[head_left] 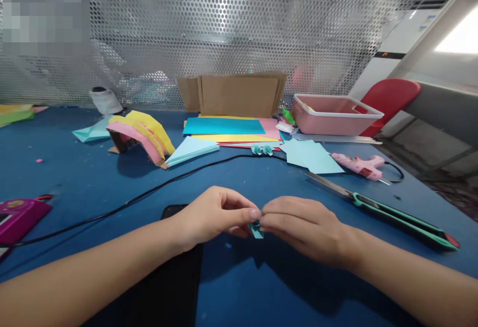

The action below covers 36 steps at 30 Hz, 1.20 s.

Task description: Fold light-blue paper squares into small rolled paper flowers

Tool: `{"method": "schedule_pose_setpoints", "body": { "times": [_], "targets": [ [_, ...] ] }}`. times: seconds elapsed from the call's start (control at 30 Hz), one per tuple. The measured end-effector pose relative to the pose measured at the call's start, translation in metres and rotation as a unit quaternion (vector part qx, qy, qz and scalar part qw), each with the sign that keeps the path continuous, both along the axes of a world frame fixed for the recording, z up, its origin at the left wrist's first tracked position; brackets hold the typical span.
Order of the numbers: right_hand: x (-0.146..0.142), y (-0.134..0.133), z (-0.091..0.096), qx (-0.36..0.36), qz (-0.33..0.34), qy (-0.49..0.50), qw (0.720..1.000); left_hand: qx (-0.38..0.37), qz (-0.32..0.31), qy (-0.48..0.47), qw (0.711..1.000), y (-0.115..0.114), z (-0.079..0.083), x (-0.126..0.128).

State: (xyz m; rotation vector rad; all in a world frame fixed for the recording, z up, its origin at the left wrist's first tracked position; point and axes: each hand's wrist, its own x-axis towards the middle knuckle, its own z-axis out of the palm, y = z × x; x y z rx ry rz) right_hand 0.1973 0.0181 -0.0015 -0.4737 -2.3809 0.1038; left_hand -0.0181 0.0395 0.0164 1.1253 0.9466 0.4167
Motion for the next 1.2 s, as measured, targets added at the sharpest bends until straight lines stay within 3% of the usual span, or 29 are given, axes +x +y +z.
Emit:
{"method": "schedule_pose_setpoints", "body": {
  "times": [0.33, 0.57, 0.67, 0.97, 1.2],
  "targets": [
    [-0.004, -0.004, -0.002, -0.107, -0.009, -0.033, 0.994, 0.075, -0.041, 0.032, 0.996, -0.002, -0.008, 0.000],
    [-0.003, -0.002, -0.003, -0.062, -0.117, 0.031, 0.991, 0.040, -0.034, -0.023, 0.998, 0.001, -0.006, -0.001],
    [-0.001, -0.001, 0.000, -0.077, -0.165, 0.063, 0.981, 0.047, -0.022, -0.030, 0.998, 0.002, -0.006, -0.002],
    [-0.006, -0.003, 0.004, -0.223, -0.164, 0.078, 0.958, 0.057, 0.057, -0.070, 0.994, 0.002, -0.003, 0.000],
    [-0.009, -0.003, 0.007, -0.418, -0.143, 0.132, 0.887, 0.086, 0.045, -0.090, 0.991, 0.003, -0.005, 0.000]
  ]
}}
